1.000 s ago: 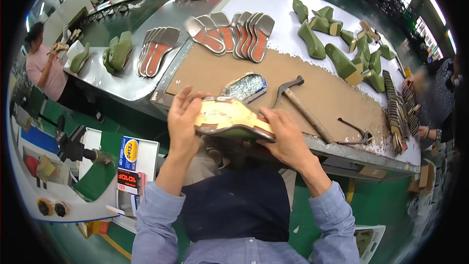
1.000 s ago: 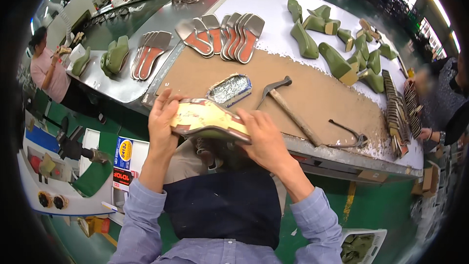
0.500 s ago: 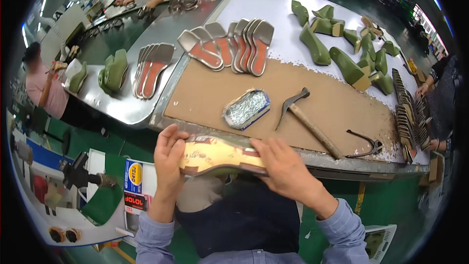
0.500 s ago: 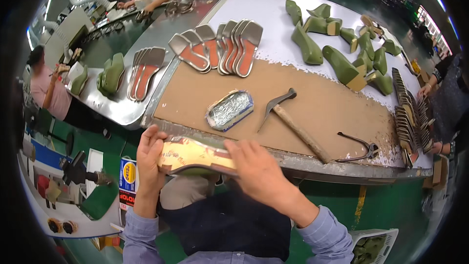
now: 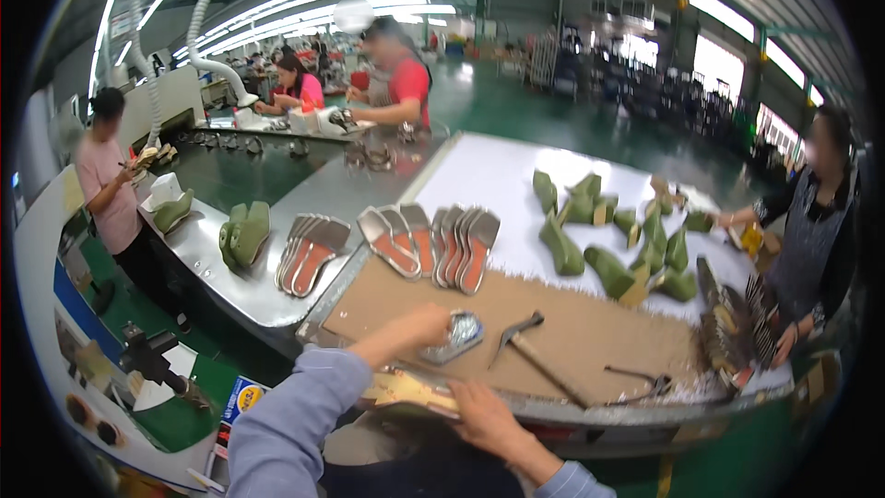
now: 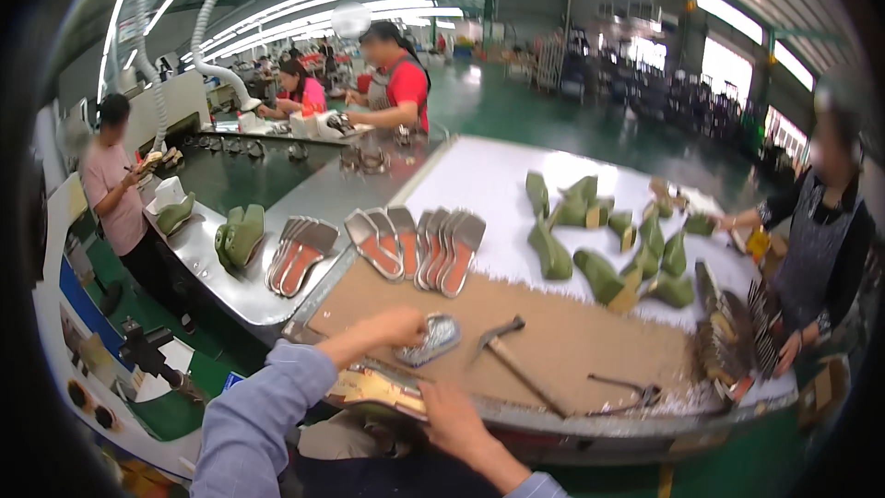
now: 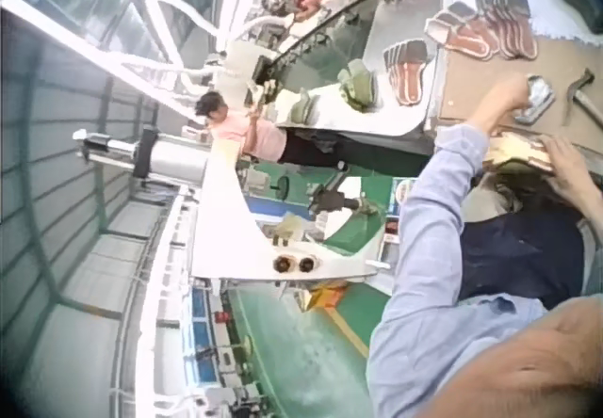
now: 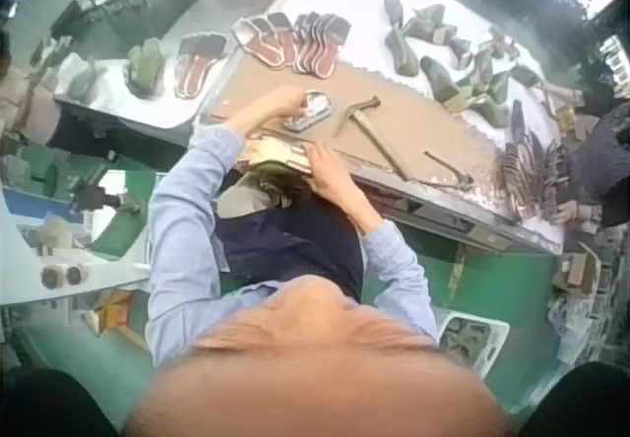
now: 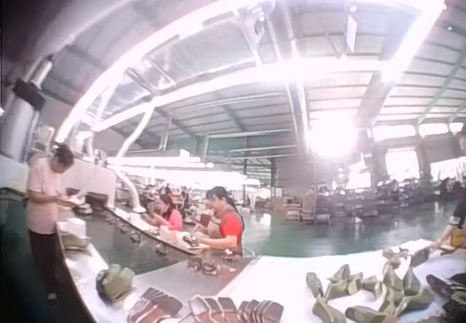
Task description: The person assembles green high-heeled shoes by placing a sole onto the shoe base and securing it with a hammer. They repeatedly pick up a shoe, position the sole, and tap it into place using a hammer and a small metal tool. The finished shoes are placed on a nearby metal table.
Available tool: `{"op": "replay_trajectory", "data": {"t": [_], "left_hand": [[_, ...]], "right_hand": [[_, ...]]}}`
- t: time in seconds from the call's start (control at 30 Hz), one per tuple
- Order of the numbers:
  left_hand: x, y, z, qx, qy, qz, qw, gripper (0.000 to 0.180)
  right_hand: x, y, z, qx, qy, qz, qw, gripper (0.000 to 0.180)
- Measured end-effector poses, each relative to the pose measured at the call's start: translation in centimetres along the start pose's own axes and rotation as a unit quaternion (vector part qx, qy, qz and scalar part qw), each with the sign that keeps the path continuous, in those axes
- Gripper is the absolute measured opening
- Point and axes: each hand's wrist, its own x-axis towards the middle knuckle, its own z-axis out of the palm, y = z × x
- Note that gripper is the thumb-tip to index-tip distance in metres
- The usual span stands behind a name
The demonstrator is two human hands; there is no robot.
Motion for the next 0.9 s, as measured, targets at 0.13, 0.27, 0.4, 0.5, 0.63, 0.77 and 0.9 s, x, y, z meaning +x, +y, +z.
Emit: {"op": "replay_trajectory", "data": {"t": [0.13,0.27,0.4,0.5,0.63,0.77,0.9], "left_hand": [[1.3,1.1,0.9,0.045,0.037,0.016,0.998,0.021],[-0.1,0.0,2.8,-0.050,0.077,0.036,0.995,0.021],[-0.7,-0.5,3.7,-0.065,0.137,0.036,0.988,0.024],[-1.1,0.1,2.9,-0.201,0.189,0.009,0.961,0.023],[-4.5,3.8,-0.3,-0.459,0.149,-0.018,0.876,0.019],[-10.5,8.8,-0.8,-0.386,0.222,0.084,0.891,0.016],[-13.5,8.5,1.7,-0.321,0.242,-0.025,0.915,0.015]], "right_hand": [[-0.7,0.8,1.1,-0.027,0.029,-0.001,0.999,0.068],[-1.2,0.5,1.3,-0.013,0.003,0.030,0.999,0.061],[-1.3,0.0,1.5,-0.028,0.027,0.016,0.999,0.069],[-1.2,-0.1,1.7,-0.030,0.031,0.012,0.999,0.071],[-1.3,0.0,1.1,-0.030,0.056,-0.004,0.998,0.068],[-1.1,0.0,-0.2,-0.016,0.006,0.059,0.998,0.061],[0.0,1.3,0.9,0.161,0.003,0.003,0.987,0.063]]}}
